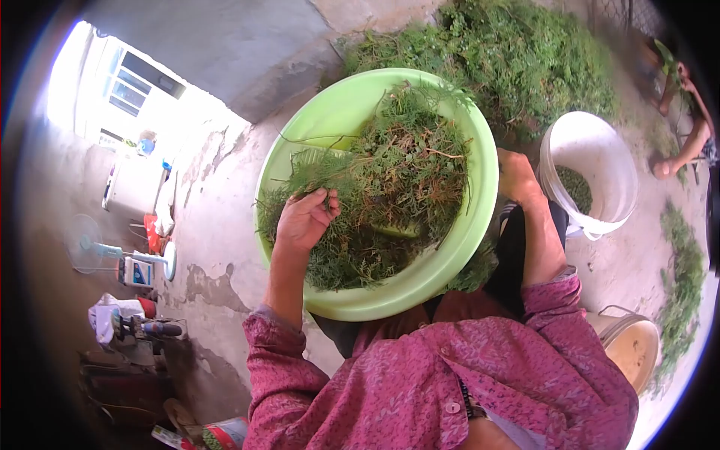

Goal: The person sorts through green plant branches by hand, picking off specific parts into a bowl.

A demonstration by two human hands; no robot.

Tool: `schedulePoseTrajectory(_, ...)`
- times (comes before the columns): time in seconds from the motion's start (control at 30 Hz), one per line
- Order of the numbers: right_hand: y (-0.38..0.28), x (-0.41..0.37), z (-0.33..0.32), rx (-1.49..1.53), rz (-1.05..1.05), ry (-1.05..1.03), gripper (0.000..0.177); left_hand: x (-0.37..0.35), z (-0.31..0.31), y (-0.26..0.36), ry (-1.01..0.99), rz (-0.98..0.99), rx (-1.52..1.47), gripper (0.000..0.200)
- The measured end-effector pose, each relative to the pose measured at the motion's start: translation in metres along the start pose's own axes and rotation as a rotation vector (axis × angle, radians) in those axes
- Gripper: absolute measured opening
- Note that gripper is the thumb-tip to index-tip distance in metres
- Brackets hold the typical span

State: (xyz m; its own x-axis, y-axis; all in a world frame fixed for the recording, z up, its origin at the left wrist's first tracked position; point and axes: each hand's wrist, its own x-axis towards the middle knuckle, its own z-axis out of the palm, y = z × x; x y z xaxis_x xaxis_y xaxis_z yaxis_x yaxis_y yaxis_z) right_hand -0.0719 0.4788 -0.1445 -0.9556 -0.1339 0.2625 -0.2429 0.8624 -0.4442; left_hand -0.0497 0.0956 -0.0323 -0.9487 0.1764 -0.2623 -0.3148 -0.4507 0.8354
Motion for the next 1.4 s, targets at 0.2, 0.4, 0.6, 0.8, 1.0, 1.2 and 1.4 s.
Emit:
schedulePoseTrajectory(0.2, -0.022, -0.027, -0.068, 1.103, 0.501, 0.472, 0.012, -0.013, 0.007, -0.002, -0.042, 0.023, -0.098, 0.008)
schedulePoseTrajectory(0.4, -0.138, -0.029, -0.109, 1.166, -0.007, 0.227, 0.008, -0.024, 0.027, -0.012, -0.144, 0.016, -0.152, 0.008)
schedulePoseTrajectory(0.6, -0.213, -0.007, -0.042, 0.982, -0.128, -0.154, 0.008, -0.042, 0.044, -0.024, -0.153, 0.095, -0.118, 0.018)
schedulePoseTrajectory(0.8, -0.236, -0.004, -0.033, 1.166, -0.061, -0.208, 0.009, -0.053, 0.035, -0.031, -0.207, 0.213, -0.088, 0.018)
schedulePoseTrajectory(1.0, -0.244, -0.005, -0.024, 0.756, -0.132, -0.108, 0.007, -0.062, 0.031, -0.033, -0.151, 0.12, -0.186, 0.039)
schedulePoseTrajectory(1.2, -0.274, -0.019, -0.028, 0.481, -0.516, 0.015, 0.016, -0.057, 0.017, -0.033, -0.19, -0.074, -0.394, 0.013)
schedulePoseTrajectory(1.4, -0.273, -0.025, -0.023, 0.432, -0.61, -0.038, 0.022, -0.064, 0.014, -0.037, -0.025, -0.015, -0.319, 0.01)
